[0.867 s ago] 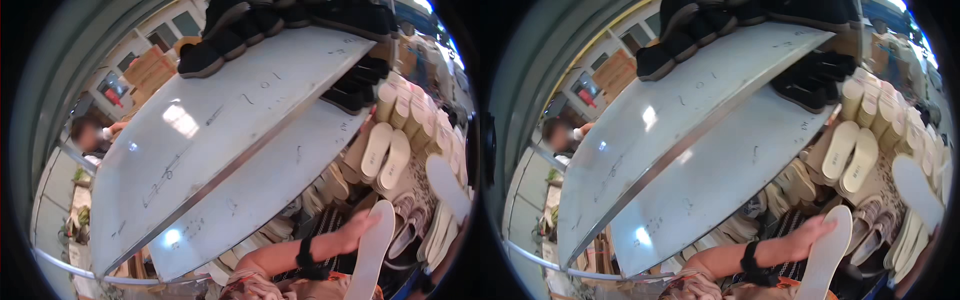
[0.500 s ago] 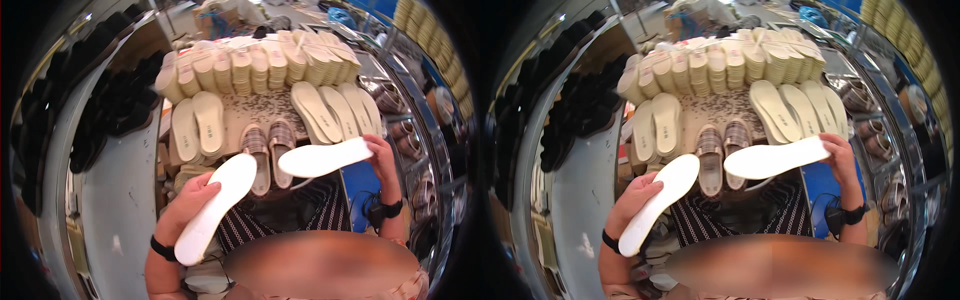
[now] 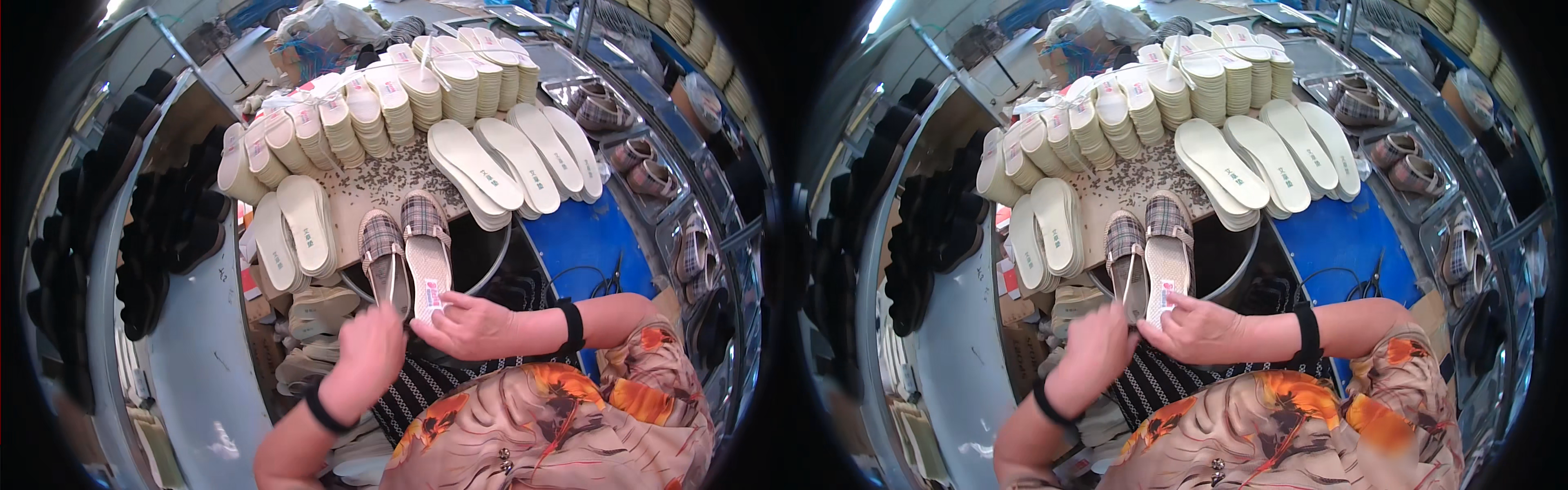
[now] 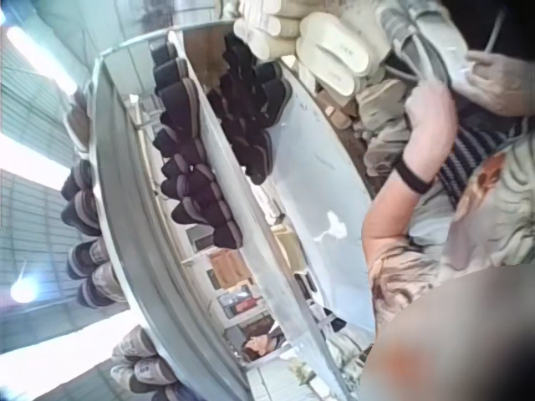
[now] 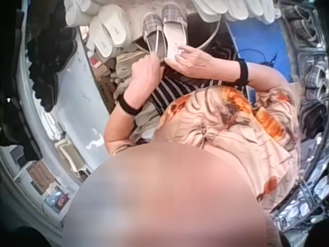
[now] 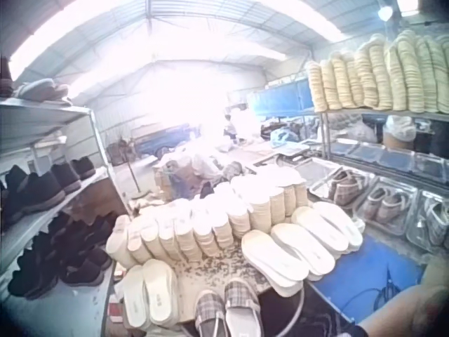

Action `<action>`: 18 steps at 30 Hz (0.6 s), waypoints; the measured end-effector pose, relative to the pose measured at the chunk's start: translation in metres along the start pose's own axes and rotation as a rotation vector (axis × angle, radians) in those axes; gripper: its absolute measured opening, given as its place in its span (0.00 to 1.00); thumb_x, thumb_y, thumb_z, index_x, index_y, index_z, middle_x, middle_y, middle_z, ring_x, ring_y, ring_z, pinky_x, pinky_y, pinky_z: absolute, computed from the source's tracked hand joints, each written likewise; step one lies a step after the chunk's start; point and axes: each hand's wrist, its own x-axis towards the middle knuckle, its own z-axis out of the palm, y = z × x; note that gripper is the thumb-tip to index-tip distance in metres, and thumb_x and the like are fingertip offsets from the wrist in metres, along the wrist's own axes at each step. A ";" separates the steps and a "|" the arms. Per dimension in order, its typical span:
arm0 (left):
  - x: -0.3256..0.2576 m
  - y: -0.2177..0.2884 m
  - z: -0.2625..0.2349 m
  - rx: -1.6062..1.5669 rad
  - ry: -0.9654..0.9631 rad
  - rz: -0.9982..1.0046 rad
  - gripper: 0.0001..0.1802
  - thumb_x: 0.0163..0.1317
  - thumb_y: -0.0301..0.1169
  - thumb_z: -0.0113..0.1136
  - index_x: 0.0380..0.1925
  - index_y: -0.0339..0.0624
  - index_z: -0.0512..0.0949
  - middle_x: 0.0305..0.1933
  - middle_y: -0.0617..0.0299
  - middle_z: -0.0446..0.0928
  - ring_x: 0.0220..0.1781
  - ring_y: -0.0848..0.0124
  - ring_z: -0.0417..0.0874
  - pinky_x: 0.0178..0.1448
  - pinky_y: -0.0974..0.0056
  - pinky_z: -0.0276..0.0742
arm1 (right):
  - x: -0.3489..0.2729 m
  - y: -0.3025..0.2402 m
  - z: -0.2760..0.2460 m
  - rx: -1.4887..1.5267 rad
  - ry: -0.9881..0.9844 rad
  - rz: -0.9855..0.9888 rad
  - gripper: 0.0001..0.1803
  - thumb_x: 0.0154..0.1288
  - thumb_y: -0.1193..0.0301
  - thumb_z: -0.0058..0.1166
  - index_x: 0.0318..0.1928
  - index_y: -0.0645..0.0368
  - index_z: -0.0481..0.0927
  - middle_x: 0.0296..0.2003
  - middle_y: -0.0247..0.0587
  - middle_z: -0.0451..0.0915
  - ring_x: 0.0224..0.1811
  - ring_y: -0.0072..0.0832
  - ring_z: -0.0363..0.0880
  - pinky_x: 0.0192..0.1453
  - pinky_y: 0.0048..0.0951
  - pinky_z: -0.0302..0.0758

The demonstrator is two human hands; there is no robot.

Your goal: The recorder is manufacturing shoes by trimming soles and inserting insoles.

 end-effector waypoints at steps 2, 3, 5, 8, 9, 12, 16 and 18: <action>-0.032 0.003 0.002 0.009 -0.005 0.055 0.19 0.45 0.33 0.64 0.36 0.39 0.71 0.32 0.57 0.74 0.35 0.62 0.79 0.37 0.59 0.74 | -0.010 0.014 0.014 -0.008 0.038 0.042 0.16 0.50 0.71 0.48 0.42 0.61 0.74 0.22 0.34 0.70 0.22 0.24 0.72 0.47 0.29 0.72; -0.033 0.003 0.009 0.038 0.192 0.178 0.17 0.45 0.31 0.62 0.36 0.39 0.72 0.33 0.58 0.73 0.37 0.63 0.78 0.38 0.61 0.72 | -0.013 0.023 0.022 -0.006 0.083 0.036 0.14 0.50 0.71 0.48 0.39 0.60 0.74 0.23 0.34 0.70 0.23 0.25 0.72 0.46 0.29 0.72; -0.019 -0.002 0.030 0.151 0.440 0.320 0.12 0.46 0.30 0.55 0.33 0.39 0.74 0.35 0.59 0.73 0.38 0.66 0.75 0.40 0.64 0.70 | -0.013 0.042 0.041 -0.008 -0.036 0.078 0.11 0.50 0.71 0.48 0.36 0.59 0.74 0.23 0.35 0.73 0.26 0.28 0.75 0.49 0.32 0.71; 0.039 -0.030 0.053 0.280 0.338 0.340 0.08 0.47 0.30 0.51 0.28 0.42 0.74 0.35 0.59 0.73 0.35 0.68 0.72 0.37 0.67 0.67 | -0.004 0.049 0.057 -0.018 -0.174 0.118 0.08 0.49 0.69 0.49 0.30 0.58 0.76 0.22 0.37 0.76 0.28 0.31 0.77 0.50 0.35 0.71; 0.053 -0.036 0.057 0.175 0.281 0.337 0.07 0.49 0.28 0.53 0.29 0.41 0.74 0.36 0.57 0.72 0.39 0.64 0.75 0.40 0.61 0.72 | 0.000 0.047 0.059 0.002 -0.299 0.122 0.07 0.48 0.68 0.50 0.26 0.56 0.79 0.22 0.38 0.78 0.29 0.32 0.79 0.50 0.36 0.71; 0.085 -0.032 0.062 -0.110 -0.031 0.107 0.09 0.48 0.29 0.56 0.31 0.38 0.75 0.38 0.53 0.74 0.42 0.57 0.77 0.43 0.55 0.75 | 0.016 0.051 0.060 0.132 -0.580 0.329 0.06 0.46 0.68 0.53 0.23 0.54 0.81 0.23 0.41 0.80 0.31 0.33 0.80 0.47 0.37 0.72; 0.123 -0.032 0.046 -0.369 -0.458 0.292 0.28 0.46 0.43 0.61 0.44 0.35 0.76 0.43 0.43 0.77 0.48 0.50 0.77 0.53 0.58 0.74 | 0.030 0.071 0.076 0.493 -0.803 0.476 0.09 0.42 0.70 0.53 0.27 0.56 0.82 0.27 0.47 0.80 0.33 0.42 0.80 0.38 0.40 0.75; 0.126 -0.036 0.039 -0.877 -0.629 -0.125 0.33 0.49 0.46 0.62 0.50 0.34 0.71 0.45 0.46 0.76 0.47 0.61 0.78 0.51 0.61 0.75 | 0.028 0.080 0.089 0.561 -0.884 0.375 0.09 0.42 0.70 0.53 0.27 0.55 0.82 0.27 0.49 0.80 0.33 0.44 0.80 0.37 0.40 0.75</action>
